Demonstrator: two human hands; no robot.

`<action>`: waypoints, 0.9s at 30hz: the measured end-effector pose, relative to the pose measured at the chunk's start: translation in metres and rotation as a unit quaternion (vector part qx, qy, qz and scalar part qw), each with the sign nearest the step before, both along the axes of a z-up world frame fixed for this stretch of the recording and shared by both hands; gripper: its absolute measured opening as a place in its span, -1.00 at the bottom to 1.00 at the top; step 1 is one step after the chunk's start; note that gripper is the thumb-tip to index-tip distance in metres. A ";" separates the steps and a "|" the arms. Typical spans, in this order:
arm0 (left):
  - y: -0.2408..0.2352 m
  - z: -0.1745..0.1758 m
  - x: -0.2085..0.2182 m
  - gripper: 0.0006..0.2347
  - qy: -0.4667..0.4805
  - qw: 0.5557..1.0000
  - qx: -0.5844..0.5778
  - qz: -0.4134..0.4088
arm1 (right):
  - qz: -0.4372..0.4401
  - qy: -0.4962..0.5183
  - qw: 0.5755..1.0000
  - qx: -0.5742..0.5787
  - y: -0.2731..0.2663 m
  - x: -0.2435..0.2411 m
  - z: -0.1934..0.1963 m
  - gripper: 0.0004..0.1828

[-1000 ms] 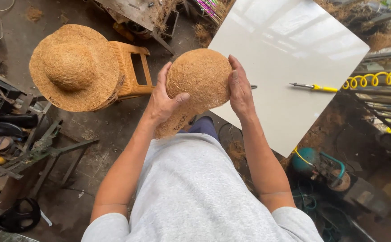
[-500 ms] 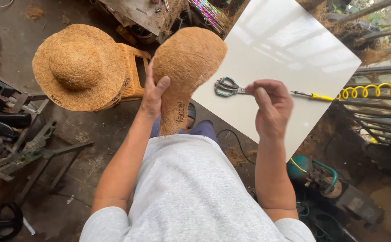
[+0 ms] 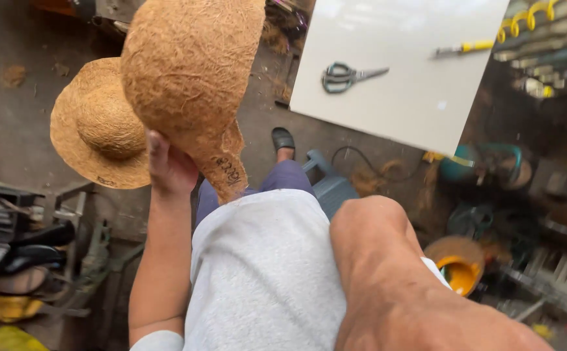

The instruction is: The person uses a heated branding iron to burn the word 'Kacco' onto the brim of a straw hat. After completing the branding, they place the hat on a nearby stool and briefly inspect the finished mark.

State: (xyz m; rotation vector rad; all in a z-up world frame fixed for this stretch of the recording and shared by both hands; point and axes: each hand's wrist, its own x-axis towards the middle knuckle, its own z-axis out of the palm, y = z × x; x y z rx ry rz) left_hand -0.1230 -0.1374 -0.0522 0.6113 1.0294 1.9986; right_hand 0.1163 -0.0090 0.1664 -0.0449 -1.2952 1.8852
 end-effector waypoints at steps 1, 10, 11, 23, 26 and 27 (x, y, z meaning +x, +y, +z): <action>-0.015 -0.006 -0.010 -0.37 0.010 1.000 -0.008 -0.016 | -0.015 -0.001 1.000 0.005 -0.016 -0.006 -0.003 -0.92; -0.110 -0.031 -0.049 -0.34 -0.026 0.991 0.010 -0.129 | -0.108 -0.021 0.993 0.043 -0.144 -0.037 -0.004 -0.92; -0.113 -0.034 -0.048 -0.33 -0.045 0.988 0.015 -0.144 | -0.119 -0.028 0.991 0.053 -0.152 -0.034 0.000 -0.92; -0.079 0.012 -0.016 -0.20 -0.182 0.973 -0.027 -0.138 | -0.392 -0.287 0.872 0.059 -0.177 -0.080 -0.053 -0.95; -0.075 0.030 -0.017 -0.16 -0.218 0.963 -0.074 -0.138 | -0.266 -0.428 0.862 -0.052 -0.175 -0.065 -0.126 -0.77; -0.075 0.027 -0.018 -0.16 -0.220 0.963 -0.077 -0.138 | -0.265 -0.430 0.861 -0.055 -0.182 -0.067 -0.139 -0.77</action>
